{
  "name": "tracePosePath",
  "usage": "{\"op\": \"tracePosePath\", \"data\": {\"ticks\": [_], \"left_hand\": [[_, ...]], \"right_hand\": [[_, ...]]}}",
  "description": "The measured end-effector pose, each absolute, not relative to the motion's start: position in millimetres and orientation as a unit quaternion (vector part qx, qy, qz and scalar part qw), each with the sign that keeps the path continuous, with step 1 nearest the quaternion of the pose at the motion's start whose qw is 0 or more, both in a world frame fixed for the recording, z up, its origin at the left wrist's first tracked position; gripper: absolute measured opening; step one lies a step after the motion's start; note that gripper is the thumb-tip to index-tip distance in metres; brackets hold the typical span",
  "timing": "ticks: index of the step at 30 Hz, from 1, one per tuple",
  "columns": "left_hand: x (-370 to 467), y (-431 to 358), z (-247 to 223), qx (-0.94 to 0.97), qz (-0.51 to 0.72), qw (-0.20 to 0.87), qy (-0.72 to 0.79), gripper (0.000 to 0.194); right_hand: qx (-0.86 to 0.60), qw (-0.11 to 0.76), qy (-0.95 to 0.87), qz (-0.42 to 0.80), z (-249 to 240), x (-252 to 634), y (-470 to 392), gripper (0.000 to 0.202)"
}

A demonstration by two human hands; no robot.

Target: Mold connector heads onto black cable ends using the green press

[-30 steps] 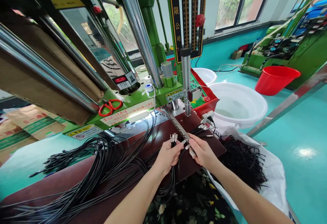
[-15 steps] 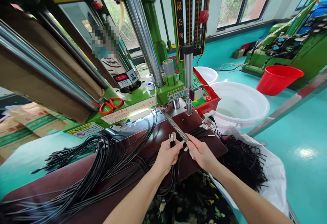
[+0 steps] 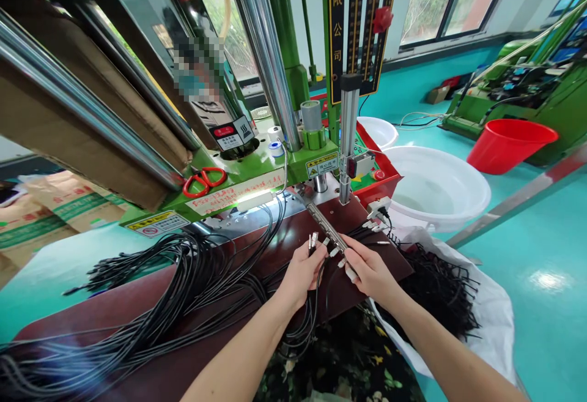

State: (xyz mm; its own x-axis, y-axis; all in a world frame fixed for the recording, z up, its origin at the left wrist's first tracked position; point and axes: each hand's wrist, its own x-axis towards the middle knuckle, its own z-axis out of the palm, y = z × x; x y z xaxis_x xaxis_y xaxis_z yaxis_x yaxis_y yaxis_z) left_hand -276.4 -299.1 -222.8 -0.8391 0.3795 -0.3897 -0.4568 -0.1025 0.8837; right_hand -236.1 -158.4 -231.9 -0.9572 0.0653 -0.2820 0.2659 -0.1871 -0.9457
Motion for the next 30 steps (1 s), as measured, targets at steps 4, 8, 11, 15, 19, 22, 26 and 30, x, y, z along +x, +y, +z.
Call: {"op": "tracePosePath", "data": {"ticks": [4, 8, 11, 15, 19, 22, 26, 30], "left_hand": [[-278.0, -300.7, -221.5, -0.04, 0.745, 0.3, 0.595, 0.029], [-280.5, -305.4, -221.7, -0.041, 0.758, 0.309, 0.573, 0.029], [-279.8, -307.3, -224.2, -0.042, 0.761, 0.309, 0.569, 0.03], [-278.4, -305.4, -229.1, -0.027, 0.76, 0.287, 0.583, 0.033], [-284.5, -306.5, -229.6, -0.025, 0.773, 0.157, 0.614, 0.037], [-289.5, -310.5, -227.0, -0.083, 0.795, 0.101, 0.592, 0.035], [-287.7, -310.2, -225.5, -0.067, 0.785, 0.163, 0.594, 0.035], [-284.4, -307.0, -226.1, -0.046, 0.757, 0.222, 0.613, 0.035]], "right_hand": [[0.116, 0.084, 0.649, -0.747, -233.7, -235.7, -156.1, 0.074], [0.087, 0.082, 0.674, -0.729, -240.3, -236.8, -153.0, 0.073], [0.038, 0.085, 0.714, -0.694, -244.3, -237.2, -151.0, 0.065], [0.019, 0.075, 0.729, -0.68, -243.8, -237.8, -151.3, 0.06], [0.065, 0.081, 0.666, -0.739, -238.4, -239.0, -152.7, 0.058], [0.094, 0.087, 0.65, -0.749, -231.5, -238.4, -153.8, 0.062], [0.121, 0.093, 0.644, -0.75, -220.5, -235.1, -156.7, 0.062], [0.125, 0.099, 0.655, -0.738, -215.0, -232.7, -158.1, 0.065]]}}
